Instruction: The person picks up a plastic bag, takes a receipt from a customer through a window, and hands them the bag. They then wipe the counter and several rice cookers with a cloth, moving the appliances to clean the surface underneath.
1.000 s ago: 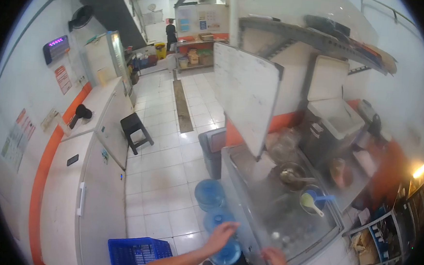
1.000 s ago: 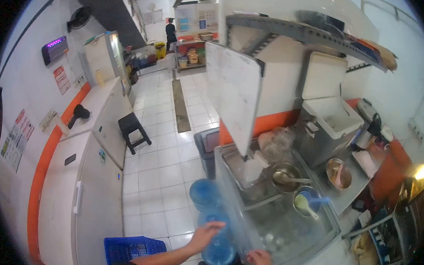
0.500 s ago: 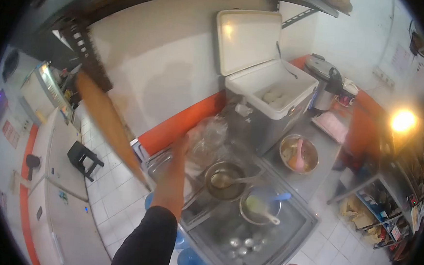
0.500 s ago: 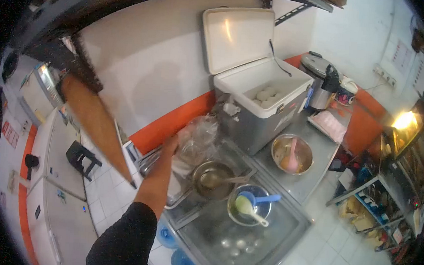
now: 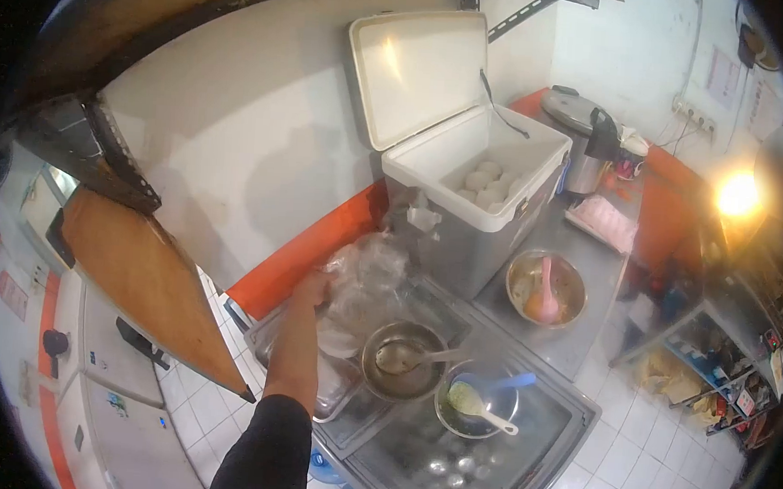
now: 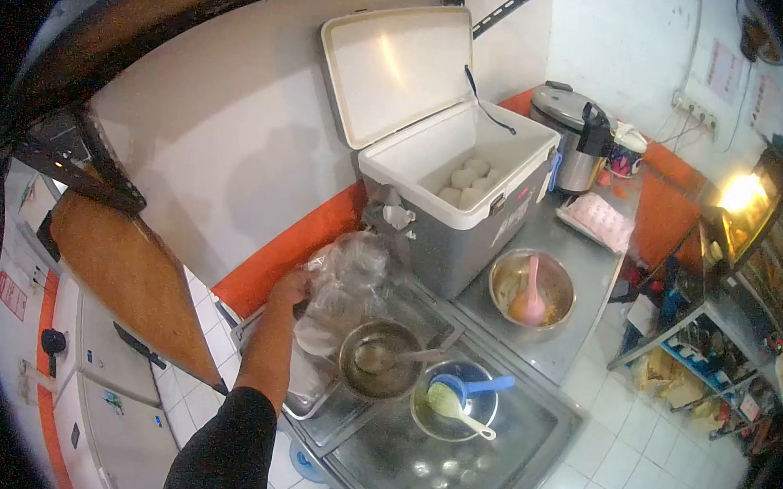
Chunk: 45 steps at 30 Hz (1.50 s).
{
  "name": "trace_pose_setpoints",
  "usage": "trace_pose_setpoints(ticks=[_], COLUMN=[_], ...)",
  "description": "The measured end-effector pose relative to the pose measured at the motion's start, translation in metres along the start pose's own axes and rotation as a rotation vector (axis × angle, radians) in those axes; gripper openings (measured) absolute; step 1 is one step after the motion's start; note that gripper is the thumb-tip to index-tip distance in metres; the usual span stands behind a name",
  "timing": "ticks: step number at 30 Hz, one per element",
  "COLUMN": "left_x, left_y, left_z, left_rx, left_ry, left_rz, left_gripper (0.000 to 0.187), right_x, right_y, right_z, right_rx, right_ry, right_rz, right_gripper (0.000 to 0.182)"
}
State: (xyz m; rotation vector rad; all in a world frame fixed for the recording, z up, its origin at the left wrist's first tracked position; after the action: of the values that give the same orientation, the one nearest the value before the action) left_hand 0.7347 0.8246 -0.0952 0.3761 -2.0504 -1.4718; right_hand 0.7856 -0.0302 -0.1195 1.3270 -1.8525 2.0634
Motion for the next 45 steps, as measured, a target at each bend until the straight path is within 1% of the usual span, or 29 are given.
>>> trace_pose_setpoints(ticks=[1,3,5,6,8,9,11,14,17,20,21,23,24,25,26,27,28,29,30,33,35,36,37,39,40,41,44,45], left_x=[-0.004,-0.025,-0.014,-0.009,0.007,0.014,0.058,0.080,0.117,0.138,0.140,0.174,0.175,0.172,0.171,0.175,0.190,0.200,0.222,0.298,0.351,0.380,0.408,0.458,0.485,0.512,0.574,0.586], left_y=[-0.004,-0.019,-0.001,0.011,0.041,0.052,0.096,0.117,0.137,0.139,0.139,0.147,0.139,0.126,0.113,0.100,0.100,0.081,0.071,0.030,-0.007,-0.028,-0.048,-0.095,-0.119,-0.144,-0.207,-0.231], left_z=[0.010,0.051,0.051,0.052,0.043,0.036,-0.006,-0.014,-0.026,-0.028,-0.040,-0.101,-0.112,-0.116,-0.117,-0.124,-0.147,-0.175,-0.213,-0.281,-0.325,-0.344,-0.365,-0.401,-0.416,-0.432,-0.454,-0.457], left_rx=[-0.025,-0.197,-0.313,-0.359,-0.452,-0.564,-0.793,-0.631,-0.503,-0.025,0.173,0.539,0.608,0.576,0.443,0.189,0.130,0.507,0.885,0.881,0.899,0.905,0.943,1.036,1.085,1.081,0.824,0.831], left_ry=[0.053,0.297,0.506,0.567,0.686,0.725,0.800,0.870,1.037,1.035,0.848,0.445,0.330,0.246,0.197,0.194,0.116,-0.081,-0.272,-0.321,-0.412,-0.460,-0.519,-0.622,-0.656,-0.690,-0.724,-0.758], left_rz=[-0.037,-0.116,-0.246,-0.315,-0.455,-0.466,-0.481,-0.711,-0.651,-0.706,-0.741,-0.778,-0.777,-0.796,-0.827,-0.854,-0.852,-0.806,-0.720,-0.528,-0.391,-0.318,-0.184,-0.043,0.029,0.125,0.243,0.319], left_gripper=[0.045,0.050,0.052,0.052,0.053,0.052,0.051,0.048,0.045,0.047,0.049,0.053,0.051,0.048,0.046,0.045,0.044,0.043,0.042,0.044,0.048,0.051,0.046,0.047,0.047,0.047,0.048,0.047], right_x=[0.000,0.005,0.012,0.016,0.024,0.027,0.034,0.036,0.039,0.038,0.036,0.029,0.026,0.029,0.037,0.039,0.033,0.044,0.061,0.114,0.159,0.178,0.198,0.251,0.264,0.276,0.320,0.336], right_y=[-0.001,-0.006,-0.014,-0.017,-0.019,-0.018,-0.016,-0.014,-0.005,0.001,0.003,0.005,0.005,0.000,-0.011,-0.010,-0.015,-0.013,-0.024,-0.021,-0.018,-0.009,-0.002,-0.009,-0.006,-0.001,0.005,0.003], right_z=[0.000,-0.002,-0.004,-0.005,-0.004,-0.003,0.000,0.001,0.004,0.005,0.004,0.003,0.002,-0.003,-0.010,-0.010,-0.012,-0.011,-0.016,-0.022,-0.025,-0.024,-0.028,-0.041,-0.045,-0.046,-0.037,-0.030], right_rx=[-0.004,0.002,0.004,0.003,0.009,0.019,0.032,0.039,0.048,0.066,0.068,0.067,0.059,0.045,0.026,-0.005,-0.070,-0.065,-0.044,-0.010,-0.017,-0.066,-0.123,-0.166,-0.273,-0.370,-0.264,-0.198], right_ry=[-0.002,-0.002,0.008,0.019,0.036,0.042,0.050,0.047,0.031,0.017,0.012,0.007,0.005,0.008,-0.017,-0.035,0.057,0.068,0.076,0.093,0.103,0.096,0.087,0.131,0.114,0.095,0.180,0.221], right_rz=[0.000,0.012,0.021,0.024,0.024,0.021,0.012,0.010,0.010,0.020,0.026,0.036,0.037,0.038,0.109,0.119,0.187,0.165,0.206,0.261,0.382,0.363,0.345,0.455,0.535,0.618,0.618,0.617], right_gripper=[0.035,0.035,0.034,0.033,0.031,0.030,0.029,0.029,0.028,0.028,0.028,0.028,0.028,0.028,0.028,0.027,0.016,0.016,0.016,0.018,0.021,0.024,0.029,0.042,0.044,0.047,0.044,0.043])
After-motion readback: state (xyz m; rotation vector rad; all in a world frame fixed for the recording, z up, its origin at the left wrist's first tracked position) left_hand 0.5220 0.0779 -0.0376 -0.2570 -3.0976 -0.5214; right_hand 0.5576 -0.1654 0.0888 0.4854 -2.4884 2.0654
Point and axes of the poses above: each hand's wrist, its own x-axis away from the middle knuckle, its own z-axis out of the back of the hand, y = z × x, the point moved 7 cm from there along -x, towards the middle knuckle, and after that the axes turned 15 degrees about -y, right-handed, at the moved point
